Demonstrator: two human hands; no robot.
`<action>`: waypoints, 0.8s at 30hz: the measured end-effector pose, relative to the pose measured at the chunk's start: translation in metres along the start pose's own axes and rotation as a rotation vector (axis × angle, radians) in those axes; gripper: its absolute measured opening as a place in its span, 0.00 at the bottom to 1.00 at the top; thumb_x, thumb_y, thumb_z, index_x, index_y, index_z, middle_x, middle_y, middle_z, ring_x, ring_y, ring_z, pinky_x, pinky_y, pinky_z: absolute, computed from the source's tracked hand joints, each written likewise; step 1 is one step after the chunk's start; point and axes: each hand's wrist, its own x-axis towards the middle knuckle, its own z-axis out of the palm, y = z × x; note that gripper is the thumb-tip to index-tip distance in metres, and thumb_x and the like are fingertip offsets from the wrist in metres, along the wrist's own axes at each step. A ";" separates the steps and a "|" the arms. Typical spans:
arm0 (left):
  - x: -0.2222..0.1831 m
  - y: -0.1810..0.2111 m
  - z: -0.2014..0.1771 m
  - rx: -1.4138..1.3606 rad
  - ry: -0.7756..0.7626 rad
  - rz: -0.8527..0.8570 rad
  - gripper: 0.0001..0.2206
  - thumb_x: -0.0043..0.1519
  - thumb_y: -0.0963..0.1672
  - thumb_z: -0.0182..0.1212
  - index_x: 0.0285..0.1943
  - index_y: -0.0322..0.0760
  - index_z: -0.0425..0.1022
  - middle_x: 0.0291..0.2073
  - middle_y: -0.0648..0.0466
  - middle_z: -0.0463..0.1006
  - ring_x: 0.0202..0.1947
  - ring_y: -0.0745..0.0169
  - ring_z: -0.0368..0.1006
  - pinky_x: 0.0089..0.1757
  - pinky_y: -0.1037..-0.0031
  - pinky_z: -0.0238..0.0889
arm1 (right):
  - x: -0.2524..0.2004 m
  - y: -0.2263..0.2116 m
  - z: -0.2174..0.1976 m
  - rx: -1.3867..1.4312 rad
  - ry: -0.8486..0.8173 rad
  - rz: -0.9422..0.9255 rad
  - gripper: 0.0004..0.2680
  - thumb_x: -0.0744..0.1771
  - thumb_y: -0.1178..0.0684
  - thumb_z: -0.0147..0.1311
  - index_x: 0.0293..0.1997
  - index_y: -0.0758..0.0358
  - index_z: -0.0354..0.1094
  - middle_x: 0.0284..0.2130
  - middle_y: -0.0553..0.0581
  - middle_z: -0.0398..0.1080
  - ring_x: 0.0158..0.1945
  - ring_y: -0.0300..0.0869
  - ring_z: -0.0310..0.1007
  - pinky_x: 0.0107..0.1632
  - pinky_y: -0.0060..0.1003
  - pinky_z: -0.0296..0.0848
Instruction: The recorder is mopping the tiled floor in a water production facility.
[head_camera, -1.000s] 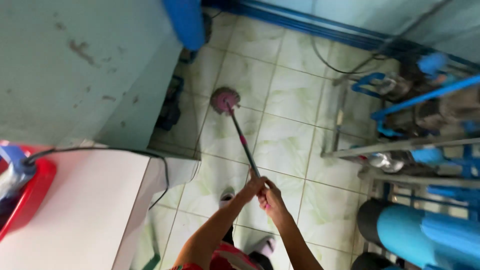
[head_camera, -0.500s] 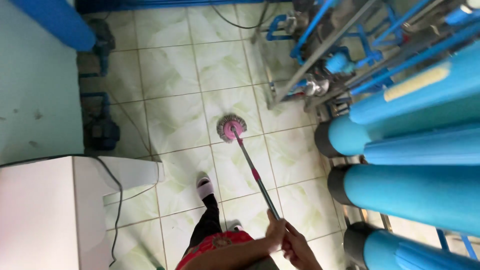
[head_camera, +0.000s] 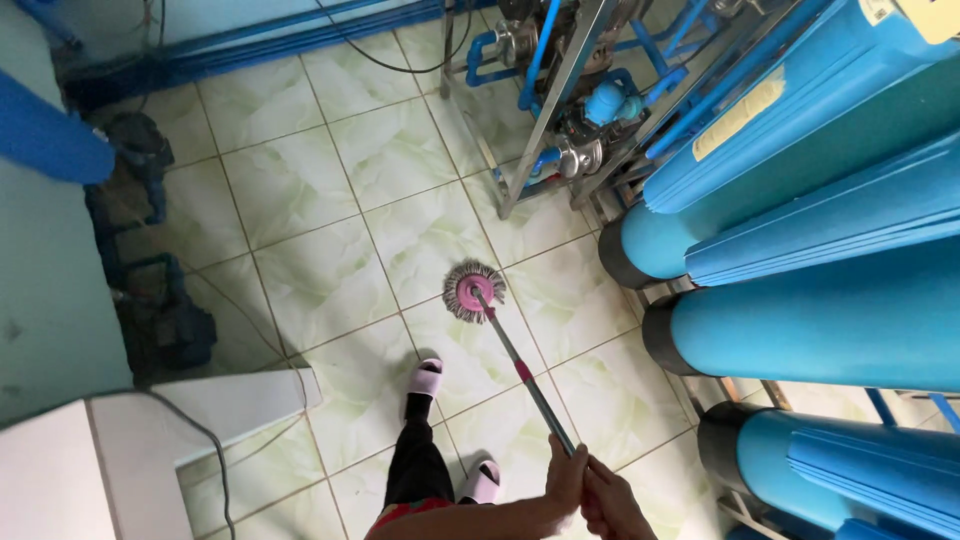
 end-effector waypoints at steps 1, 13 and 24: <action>-0.002 0.024 -0.008 0.005 0.000 -0.001 0.40 0.66 0.52 0.53 0.82 0.44 0.30 0.53 0.45 0.74 0.47 0.55 0.73 0.46 0.65 0.69 | -0.010 -0.017 0.021 0.023 -0.020 0.011 0.17 0.71 0.50 0.41 0.72 0.51 0.59 0.16 0.50 0.53 0.14 0.36 0.47 0.17 0.32 0.46; 0.261 0.241 -0.168 0.556 0.088 0.231 0.46 0.63 0.54 0.58 0.80 0.32 0.31 0.42 0.38 0.77 0.39 0.47 0.77 0.37 0.61 0.72 | 0.187 -0.188 0.238 0.226 -0.173 -0.300 0.13 0.71 0.55 0.42 0.64 0.49 0.62 0.14 0.51 0.57 0.11 0.36 0.51 0.13 0.33 0.49; 0.155 0.149 -0.158 0.850 0.016 0.226 0.44 0.61 0.52 0.55 0.81 0.39 0.30 0.41 0.40 0.82 0.41 0.41 0.79 0.44 0.55 0.70 | 0.102 -0.072 0.201 0.287 0.005 -0.188 0.15 0.72 0.46 0.40 0.68 0.46 0.62 0.15 0.50 0.58 0.12 0.36 0.53 0.13 0.31 0.52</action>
